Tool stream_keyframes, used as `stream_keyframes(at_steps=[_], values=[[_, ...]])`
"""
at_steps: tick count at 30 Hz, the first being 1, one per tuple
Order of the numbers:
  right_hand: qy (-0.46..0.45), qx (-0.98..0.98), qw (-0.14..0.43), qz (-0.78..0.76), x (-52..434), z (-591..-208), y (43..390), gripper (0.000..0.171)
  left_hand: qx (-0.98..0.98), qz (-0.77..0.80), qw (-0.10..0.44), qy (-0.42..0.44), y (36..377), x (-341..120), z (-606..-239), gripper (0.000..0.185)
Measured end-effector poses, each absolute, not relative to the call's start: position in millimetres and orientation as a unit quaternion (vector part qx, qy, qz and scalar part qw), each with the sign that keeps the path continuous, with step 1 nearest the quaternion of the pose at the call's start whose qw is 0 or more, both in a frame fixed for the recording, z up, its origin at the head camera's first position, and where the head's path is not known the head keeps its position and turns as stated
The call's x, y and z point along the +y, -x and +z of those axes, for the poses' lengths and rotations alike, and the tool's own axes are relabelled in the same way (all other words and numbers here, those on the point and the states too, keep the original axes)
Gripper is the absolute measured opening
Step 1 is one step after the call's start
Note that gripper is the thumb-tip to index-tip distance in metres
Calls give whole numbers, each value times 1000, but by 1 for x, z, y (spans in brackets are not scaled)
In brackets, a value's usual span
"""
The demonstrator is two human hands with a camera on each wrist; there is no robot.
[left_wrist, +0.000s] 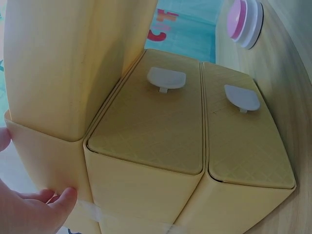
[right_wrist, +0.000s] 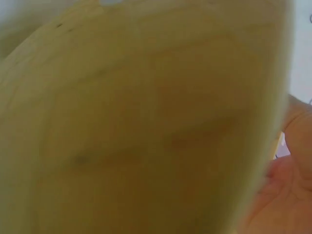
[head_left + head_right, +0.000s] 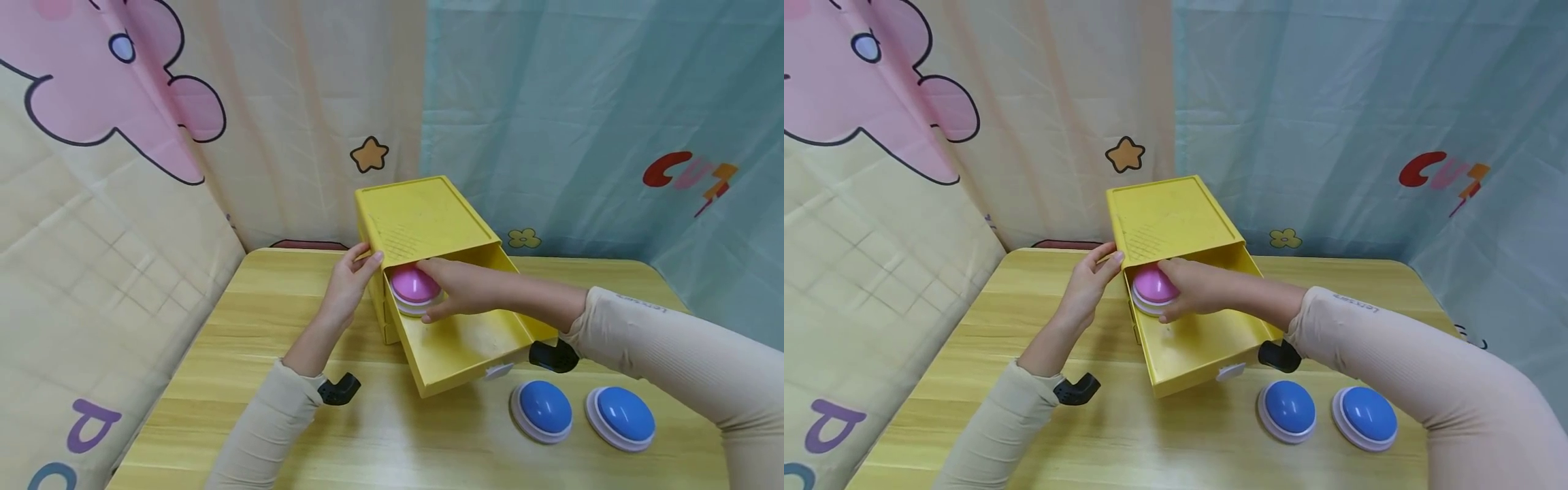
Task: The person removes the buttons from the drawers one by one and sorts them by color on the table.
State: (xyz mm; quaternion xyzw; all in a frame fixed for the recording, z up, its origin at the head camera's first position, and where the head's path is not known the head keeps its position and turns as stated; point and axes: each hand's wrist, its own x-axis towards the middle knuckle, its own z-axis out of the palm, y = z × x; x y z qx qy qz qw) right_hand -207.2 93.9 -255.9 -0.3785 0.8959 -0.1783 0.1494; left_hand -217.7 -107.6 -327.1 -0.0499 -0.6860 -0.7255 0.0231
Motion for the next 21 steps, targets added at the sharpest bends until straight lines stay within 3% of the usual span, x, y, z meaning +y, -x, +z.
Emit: stream_keyframes(at_steps=[11,21], values=[[366,914,71,-160,89,-263,204,59,-686,-725,24,49,217,-107,-327,57],[372,906,65,-192,96,-262,201,58,-687,-725,26,43,218,-106,-329,55]])
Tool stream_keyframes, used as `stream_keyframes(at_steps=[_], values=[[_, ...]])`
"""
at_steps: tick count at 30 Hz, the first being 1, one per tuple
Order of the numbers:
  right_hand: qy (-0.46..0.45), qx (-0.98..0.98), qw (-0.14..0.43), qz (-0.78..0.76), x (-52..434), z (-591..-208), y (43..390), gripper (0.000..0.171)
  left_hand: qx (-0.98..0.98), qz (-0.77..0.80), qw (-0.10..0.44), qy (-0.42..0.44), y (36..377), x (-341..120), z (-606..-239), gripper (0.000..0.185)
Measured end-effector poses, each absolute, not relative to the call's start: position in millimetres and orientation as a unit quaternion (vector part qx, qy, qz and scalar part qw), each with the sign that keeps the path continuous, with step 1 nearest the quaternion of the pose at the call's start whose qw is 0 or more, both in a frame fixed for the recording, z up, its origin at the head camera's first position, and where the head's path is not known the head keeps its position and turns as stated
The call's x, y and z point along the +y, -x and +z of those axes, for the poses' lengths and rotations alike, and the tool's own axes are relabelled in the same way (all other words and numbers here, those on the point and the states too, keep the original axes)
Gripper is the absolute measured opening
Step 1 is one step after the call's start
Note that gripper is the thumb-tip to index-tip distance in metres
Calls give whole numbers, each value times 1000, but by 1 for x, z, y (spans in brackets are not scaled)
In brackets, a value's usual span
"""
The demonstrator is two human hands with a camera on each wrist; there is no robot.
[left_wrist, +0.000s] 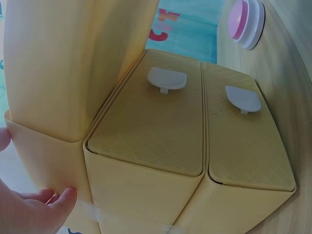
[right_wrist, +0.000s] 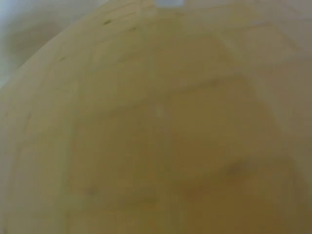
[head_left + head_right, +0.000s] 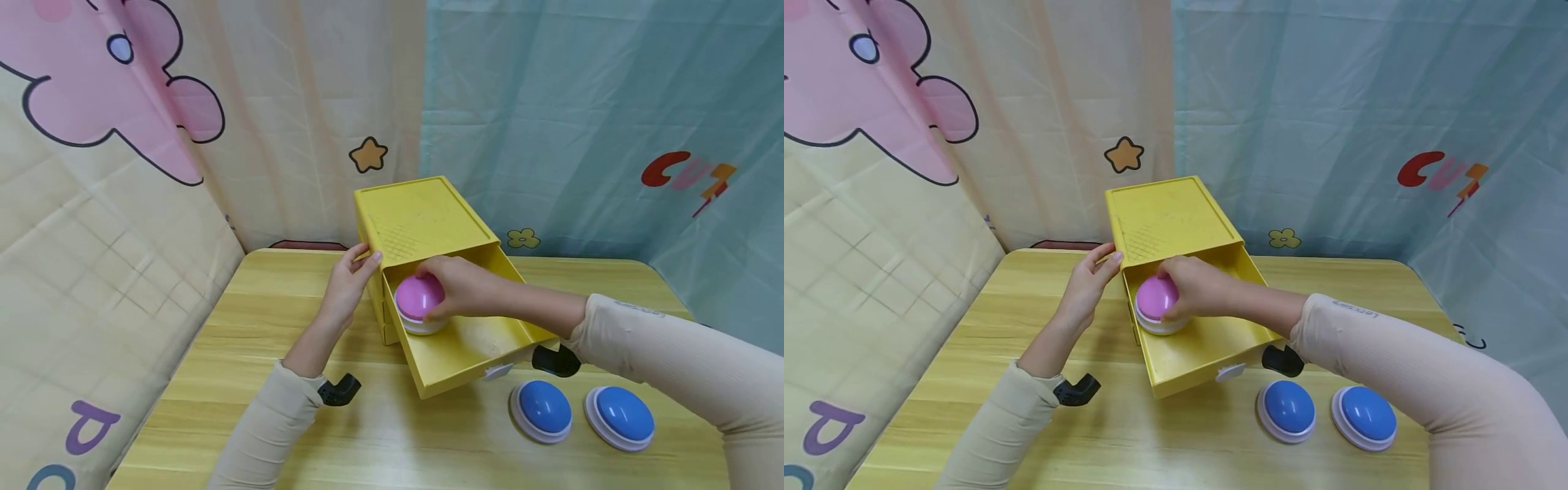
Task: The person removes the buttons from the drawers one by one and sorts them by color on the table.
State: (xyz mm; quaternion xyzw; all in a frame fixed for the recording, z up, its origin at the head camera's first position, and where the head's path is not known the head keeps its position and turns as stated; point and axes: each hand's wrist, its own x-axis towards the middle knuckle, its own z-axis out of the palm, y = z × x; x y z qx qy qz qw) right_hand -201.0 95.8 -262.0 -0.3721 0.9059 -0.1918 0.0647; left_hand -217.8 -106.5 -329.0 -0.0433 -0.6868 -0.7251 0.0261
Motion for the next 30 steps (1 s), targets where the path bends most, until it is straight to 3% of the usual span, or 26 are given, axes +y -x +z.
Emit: stream_keyframes(at_steps=[16,30], values=[[388,879,6,-277,138,-232,188,55,-692,-720,25,50,217,-107,-327,58],[235,902,-66,-357,227,-223,170,59,-690,-721,16,59,217,-108,-329,59]])
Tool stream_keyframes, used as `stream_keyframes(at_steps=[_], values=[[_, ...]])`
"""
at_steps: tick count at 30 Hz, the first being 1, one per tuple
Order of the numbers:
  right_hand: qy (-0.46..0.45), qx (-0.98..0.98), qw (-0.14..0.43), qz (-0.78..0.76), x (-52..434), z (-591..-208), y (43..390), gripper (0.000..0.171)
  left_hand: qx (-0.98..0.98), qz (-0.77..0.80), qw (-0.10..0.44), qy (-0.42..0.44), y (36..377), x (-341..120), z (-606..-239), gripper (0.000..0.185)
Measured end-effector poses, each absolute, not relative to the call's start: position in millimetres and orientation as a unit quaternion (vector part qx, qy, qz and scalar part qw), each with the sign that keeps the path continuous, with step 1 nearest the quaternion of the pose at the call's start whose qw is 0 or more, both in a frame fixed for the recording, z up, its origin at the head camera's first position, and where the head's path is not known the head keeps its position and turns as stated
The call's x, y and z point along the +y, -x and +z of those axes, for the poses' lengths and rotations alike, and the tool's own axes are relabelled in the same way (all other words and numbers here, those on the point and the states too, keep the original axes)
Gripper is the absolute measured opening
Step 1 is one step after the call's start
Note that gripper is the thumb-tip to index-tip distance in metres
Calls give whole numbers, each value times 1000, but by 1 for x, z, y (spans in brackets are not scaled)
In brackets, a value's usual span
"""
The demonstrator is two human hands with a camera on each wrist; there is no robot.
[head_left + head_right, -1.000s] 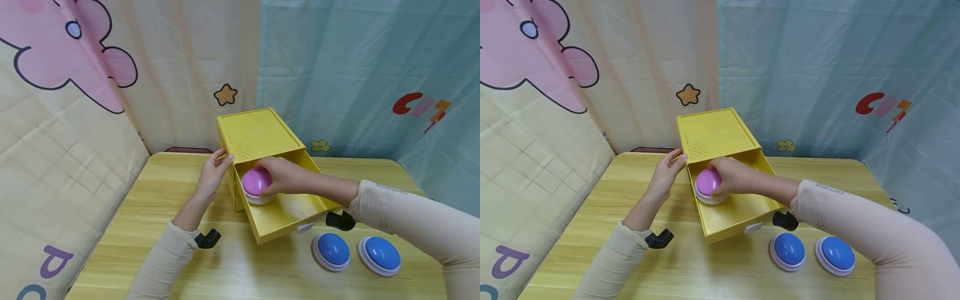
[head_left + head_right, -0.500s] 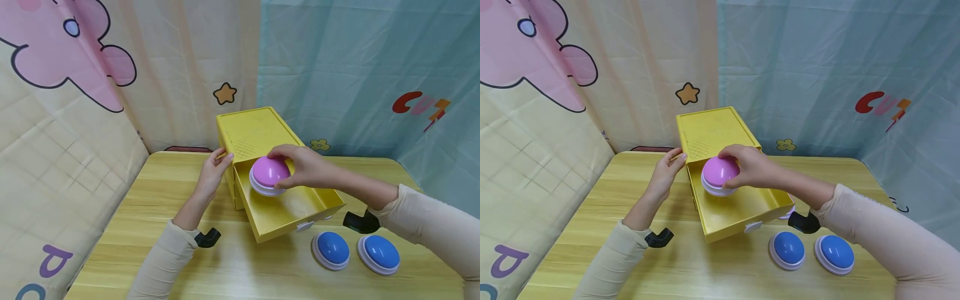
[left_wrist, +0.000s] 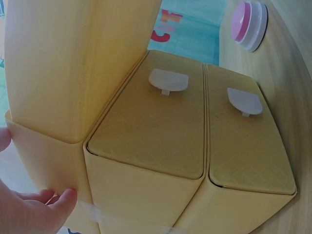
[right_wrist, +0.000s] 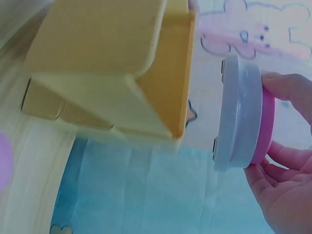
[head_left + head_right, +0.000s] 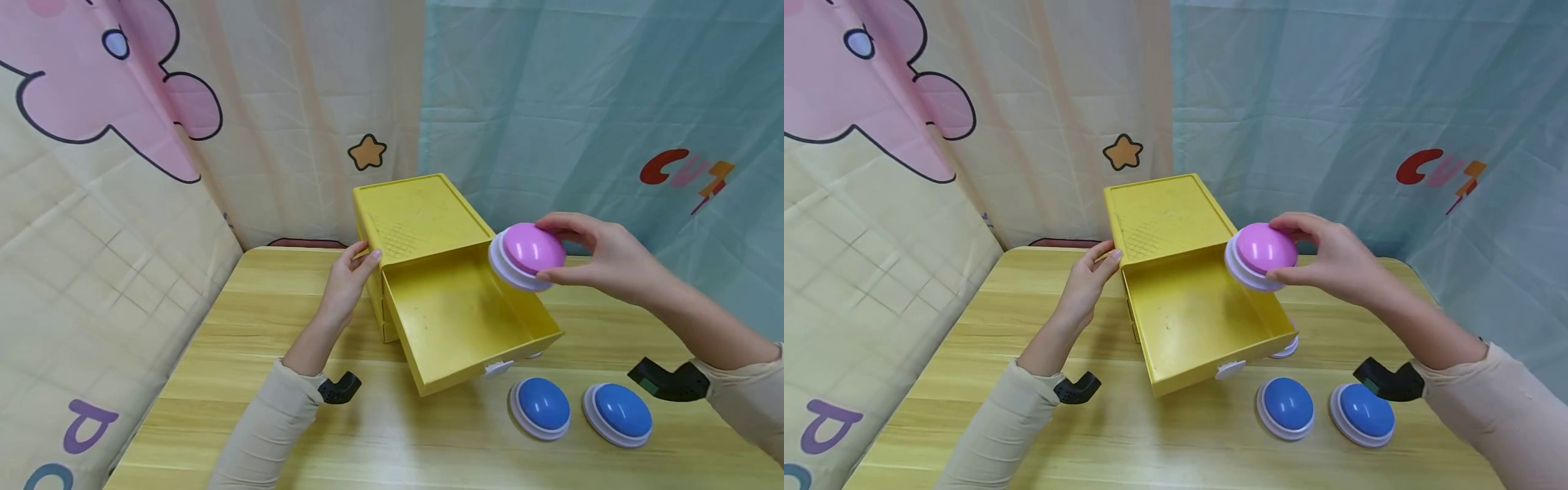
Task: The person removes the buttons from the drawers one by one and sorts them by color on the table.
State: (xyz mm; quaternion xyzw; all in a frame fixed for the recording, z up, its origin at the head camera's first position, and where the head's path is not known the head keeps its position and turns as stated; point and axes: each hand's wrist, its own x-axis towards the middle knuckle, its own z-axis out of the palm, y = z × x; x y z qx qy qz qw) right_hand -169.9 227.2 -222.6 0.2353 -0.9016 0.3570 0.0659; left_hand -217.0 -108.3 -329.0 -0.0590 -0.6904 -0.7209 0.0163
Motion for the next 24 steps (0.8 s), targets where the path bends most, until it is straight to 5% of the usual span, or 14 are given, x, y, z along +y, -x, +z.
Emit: stream_keyframes(at_steps=[7,24], values=[[-150,-910,96,374,274,-249,169,55,-692,-719,18,58,216,-108,-328,58],[-74,-933,57,349,331,-339,180,63,-692,-719,20,55,216,-108,-329,58]])
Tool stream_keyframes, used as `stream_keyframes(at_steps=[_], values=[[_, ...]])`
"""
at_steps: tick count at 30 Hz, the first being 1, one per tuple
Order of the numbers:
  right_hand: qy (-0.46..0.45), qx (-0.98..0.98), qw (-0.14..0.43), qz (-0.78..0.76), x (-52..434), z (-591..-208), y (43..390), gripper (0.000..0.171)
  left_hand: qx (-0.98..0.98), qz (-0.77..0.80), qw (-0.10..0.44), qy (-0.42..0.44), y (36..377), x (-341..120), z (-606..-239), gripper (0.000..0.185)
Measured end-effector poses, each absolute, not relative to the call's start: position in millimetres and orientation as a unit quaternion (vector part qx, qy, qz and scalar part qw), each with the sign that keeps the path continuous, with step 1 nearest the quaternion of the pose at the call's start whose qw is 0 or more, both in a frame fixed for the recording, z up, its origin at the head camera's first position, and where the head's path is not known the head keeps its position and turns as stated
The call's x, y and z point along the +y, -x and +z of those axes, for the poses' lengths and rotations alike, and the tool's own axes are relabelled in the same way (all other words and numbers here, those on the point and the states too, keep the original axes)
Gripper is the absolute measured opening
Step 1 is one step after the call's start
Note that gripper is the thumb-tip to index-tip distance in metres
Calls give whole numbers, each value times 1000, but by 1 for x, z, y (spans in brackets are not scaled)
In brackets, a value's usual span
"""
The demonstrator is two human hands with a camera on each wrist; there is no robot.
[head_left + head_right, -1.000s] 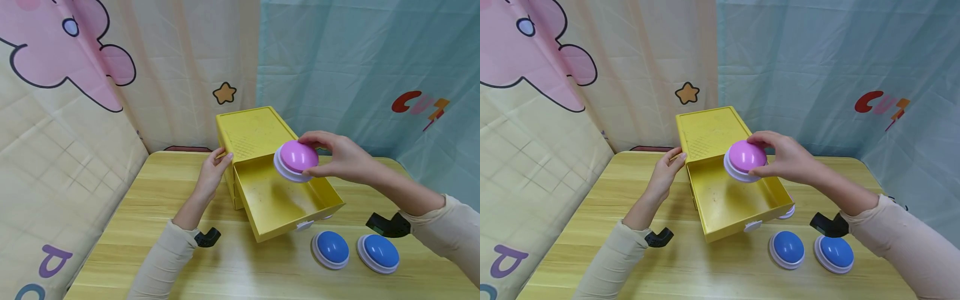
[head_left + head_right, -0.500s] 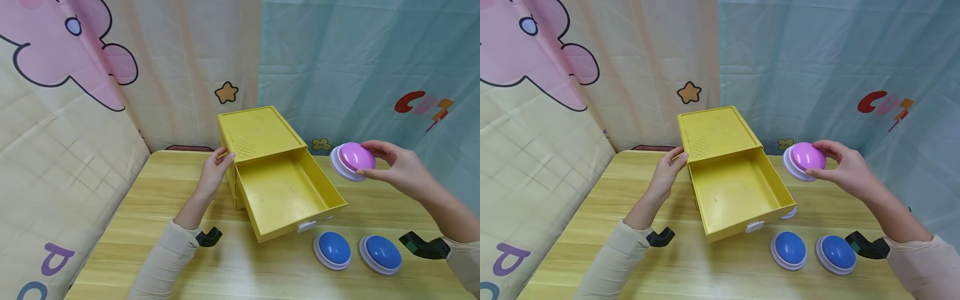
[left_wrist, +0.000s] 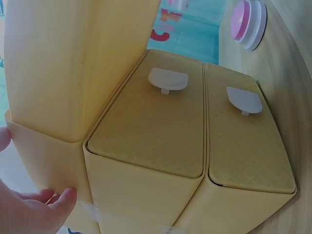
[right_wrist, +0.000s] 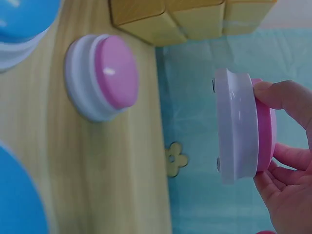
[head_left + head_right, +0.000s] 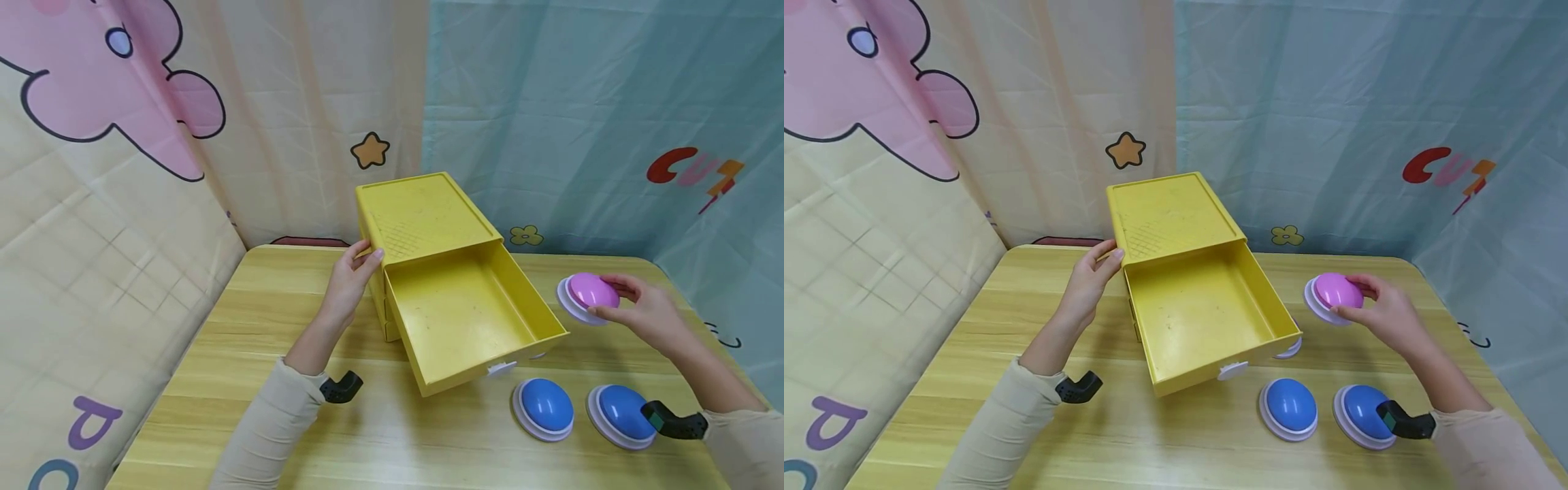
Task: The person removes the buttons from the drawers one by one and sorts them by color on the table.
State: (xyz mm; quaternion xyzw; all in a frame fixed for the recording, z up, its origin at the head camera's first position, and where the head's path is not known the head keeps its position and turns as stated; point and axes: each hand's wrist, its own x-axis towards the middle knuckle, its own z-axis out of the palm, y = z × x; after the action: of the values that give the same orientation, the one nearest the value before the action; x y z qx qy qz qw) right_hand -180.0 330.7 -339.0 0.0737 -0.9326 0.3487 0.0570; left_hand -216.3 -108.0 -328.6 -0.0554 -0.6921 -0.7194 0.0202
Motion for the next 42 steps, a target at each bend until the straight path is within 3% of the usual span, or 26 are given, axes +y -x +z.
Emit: stream_keyframes(at_steps=[20,35,42], values=[[6,-954,-28,297,355,-423,187,72,-695,-718,12,49,217,-107,-330,59],[-6,-958,-53,283,350,-419,189,75,-690,-722,15,48,216,-107,-327,59],[-28,-940,-23,340,335,-393,179,78,-689,-723,16,50,216,-107,-327,59]])
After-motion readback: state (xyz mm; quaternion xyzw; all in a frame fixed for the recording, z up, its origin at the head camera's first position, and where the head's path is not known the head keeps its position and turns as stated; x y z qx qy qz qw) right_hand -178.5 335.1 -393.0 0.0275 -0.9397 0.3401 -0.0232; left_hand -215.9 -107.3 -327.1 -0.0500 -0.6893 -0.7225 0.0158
